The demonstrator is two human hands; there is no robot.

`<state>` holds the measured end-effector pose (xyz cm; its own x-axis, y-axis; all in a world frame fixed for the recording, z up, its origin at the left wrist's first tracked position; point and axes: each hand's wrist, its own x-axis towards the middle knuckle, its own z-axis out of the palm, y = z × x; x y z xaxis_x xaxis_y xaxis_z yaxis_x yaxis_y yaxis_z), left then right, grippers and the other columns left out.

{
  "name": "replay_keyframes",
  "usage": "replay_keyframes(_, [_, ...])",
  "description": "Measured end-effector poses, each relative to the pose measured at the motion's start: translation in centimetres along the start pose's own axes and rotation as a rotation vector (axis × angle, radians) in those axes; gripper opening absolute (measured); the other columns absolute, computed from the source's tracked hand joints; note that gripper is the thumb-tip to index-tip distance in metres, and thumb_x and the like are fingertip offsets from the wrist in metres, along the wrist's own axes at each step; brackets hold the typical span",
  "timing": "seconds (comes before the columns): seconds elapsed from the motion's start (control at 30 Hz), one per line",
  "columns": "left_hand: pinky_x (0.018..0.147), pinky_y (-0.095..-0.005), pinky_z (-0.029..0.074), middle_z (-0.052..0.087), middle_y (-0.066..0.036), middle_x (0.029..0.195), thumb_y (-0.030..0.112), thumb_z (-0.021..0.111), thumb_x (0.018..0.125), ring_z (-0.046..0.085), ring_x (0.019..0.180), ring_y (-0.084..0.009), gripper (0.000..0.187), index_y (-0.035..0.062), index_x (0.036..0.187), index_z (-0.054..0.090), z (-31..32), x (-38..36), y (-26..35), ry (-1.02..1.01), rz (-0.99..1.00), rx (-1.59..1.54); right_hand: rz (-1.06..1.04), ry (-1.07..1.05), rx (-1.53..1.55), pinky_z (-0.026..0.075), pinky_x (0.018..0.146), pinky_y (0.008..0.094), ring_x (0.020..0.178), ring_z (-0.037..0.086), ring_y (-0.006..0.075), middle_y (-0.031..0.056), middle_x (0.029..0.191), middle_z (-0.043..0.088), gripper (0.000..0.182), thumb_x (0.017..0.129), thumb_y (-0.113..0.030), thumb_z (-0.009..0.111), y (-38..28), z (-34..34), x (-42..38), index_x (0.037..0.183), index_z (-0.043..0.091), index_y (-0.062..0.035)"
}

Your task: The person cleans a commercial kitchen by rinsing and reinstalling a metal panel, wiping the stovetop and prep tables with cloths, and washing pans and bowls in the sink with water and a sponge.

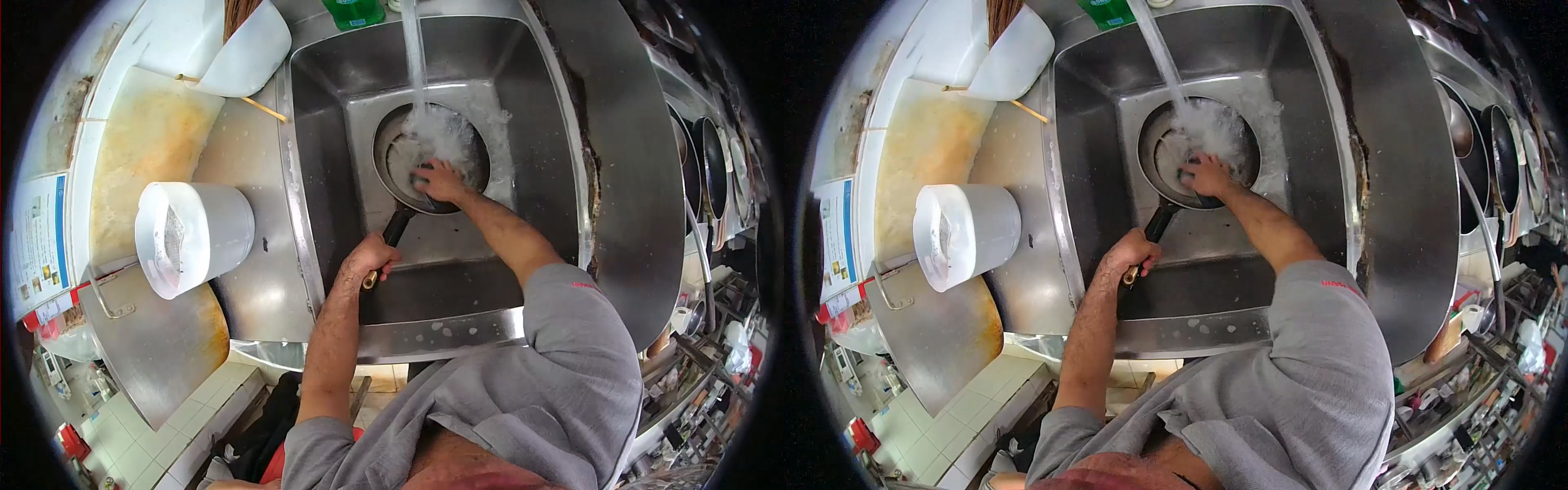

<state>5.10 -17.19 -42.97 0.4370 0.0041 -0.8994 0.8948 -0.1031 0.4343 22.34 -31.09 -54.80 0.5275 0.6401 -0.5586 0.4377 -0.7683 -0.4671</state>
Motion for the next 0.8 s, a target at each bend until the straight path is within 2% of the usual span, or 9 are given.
replay_keyframes(0.07, [0.034, -0.0289, 0.037, 0.046, -0.005, 0.047, 0.003, 0.062, 0.074, 0.045, 0.036, -0.0124, 0.017, 0.0005, 0.069, 0.046, 0.2, 0.0, -0.1, 0.015, 0.000, 0.047, -0.001, -0.081, -0.028, 0.014, 0.100, 0.0630, 0.131, 0.014, 0.0372, 0.0120, 0.139, 0.023, 0.052, 0.084, -0.039, 0.052, 1.7, -1.3, -1.5, 0.133, 0.036, -0.0306])
replay_keyframes(0.17, [0.033, -0.0285, 0.037, 0.046, -0.004, 0.046, 0.004, 0.064, 0.075, 0.044, 0.036, -0.0120, 0.021, 0.0021, 0.063, 0.046, -0.1, 0.2, -0.2, -0.017, -0.006, 0.024, 0.147, -0.103, -0.224, 0.024, 0.101, 0.0547, 0.127, 0.025, 0.0365, 0.0123, 0.137, 0.027, 0.059, 0.083, -0.038, 0.055, 4.8, -1.6, -1.8, 0.136, 0.031, -0.0271])
replay_keyframes(0.27, [0.034, -0.0280, 0.039, 0.049, -0.005, 0.049, 0.006, 0.064, 0.071, 0.048, 0.038, -0.0125, 0.018, -0.0003, 0.073, 0.047, -0.2, 1.2, -1.0, -0.106, -0.027, 0.051, -0.022, -0.155, -0.043, 0.030, 0.099, 0.0489, 0.123, 0.032, 0.0376, 0.0128, 0.134, 0.034, 0.060, 0.080, -0.027, 0.057, 5.9, 1.3, -1.2, 0.135, 0.034, -0.0247])
replay_keyframes(0.33, [0.034, -0.0286, 0.039, 0.049, -0.005, 0.048, 0.007, 0.065, 0.070, 0.048, 0.037, -0.0128, 0.019, -0.0007, 0.072, 0.048, -0.2, 1.3, -0.8, -0.175, -0.042, 0.099, -0.474, 0.031, 0.140, 0.037, 0.093, 0.0451, 0.113, 0.042, 0.0362, 0.0156, 0.121, 0.044, 0.058, 0.075, -0.016, 0.060, 3.4, 3.1, -0.4, 0.129, 0.040, -0.0191])
replay_keyframes(0.4, [0.034, -0.0286, 0.039, 0.048, -0.005, 0.047, 0.006, 0.064, 0.070, 0.048, 0.037, -0.0129, 0.018, -0.0007, 0.071, 0.047, 0.0, 1.0, -0.7, -0.156, -0.049, 0.072, -0.622, 0.265, 0.103, 0.038, 0.089, 0.0486, 0.107, 0.046, 0.0345, 0.0163, 0.112, 0.048, 0.051, 0.073, -0.014, 0.060, 0.9, 2.9, 3.5, 0.122, 0.046, -0.0148])
replay_keyframes(0.47, [0.034, -0.0287, 0.039, 0.048, -0.006, 0.047, 0.005, 0.063, 0.070, 0.048, 0.037, -0.0130, 0.017, -0.0007, 0.071, 0.047, 0.2, 0.6, -0.4, -0.130, -0.061, 0.052, -0.496, 0.333, 0.050, 0.036, 0.088, 0.0542, 0.108, 0.046, 0.0350, 0.0162, 0.115, 0.048, 0.047, 0.074, -0.015, 0.061, 0.6, 2.0, 8.3, 0.119, 0.047, -0.0161])
replay_keyframes(0.57, [0.033, -0.0275, 0.038, 0.046, -0.004, 0.044, 0.002, 0.061, 0.069, 0.045, 0.035, -0.0116, 0.022, 0.0021, 0.055, 0.045, 0.0, 0.3, -0.3, -0.071, -0.042, -0.001, -0.132, 0.364, -0.491, 0.030, 0.091, 0.0544, 0.118, 0.036, 0.0330, 0.0145, 0.120, 0.045, 0.042, 0.081, -0.018, 0.055, 2.7, -2.7, 9.4, 0.122, 0.047, -0.0223])
replay_keyframes(0.63, [0.035, -0.0289, 0.040, 0.048, -0.006, 0.049, 0.002, 0.061, 0.068, 0.049, 0.039, -0.0133, 0.016, -0.0016, 0.074, 0.047, 0.0, 0.5, -0.2, 0.015, 0.020, 0.079, -0.083, 0.345, -0.672, 0.024, 0.096, 0.0525, 0.123, 0.030, 0.0325, 0.0139, 0.129, 0.038, 0.041, 0.084, -0.020, 0.050, 6.5, -4.0, 6.6, 0.124, 0.047, -0.0217])
replay_keyframes(0.8, [0.035, -0.0294, 0.041, 0.048, -0.006, 0.050, 0.003, 0.061, 0.069, 0.049, 0.039, -0.0135, 0.020, -0.0028, 0.082, 0.047, 0.2, 0.8, 0.0, -0.006, 0.030, 0.128, 0.135, 0.055, -0.564, 0.024, 0.097, 0.0523, 0.124, 0.029, 0.0341, 0.0160, 0.135, 0.032, 0.051, 0.084, -0.030, 0.050, 7.9, -1.5, -1.0, 0.130, 0.040, -0.0119])
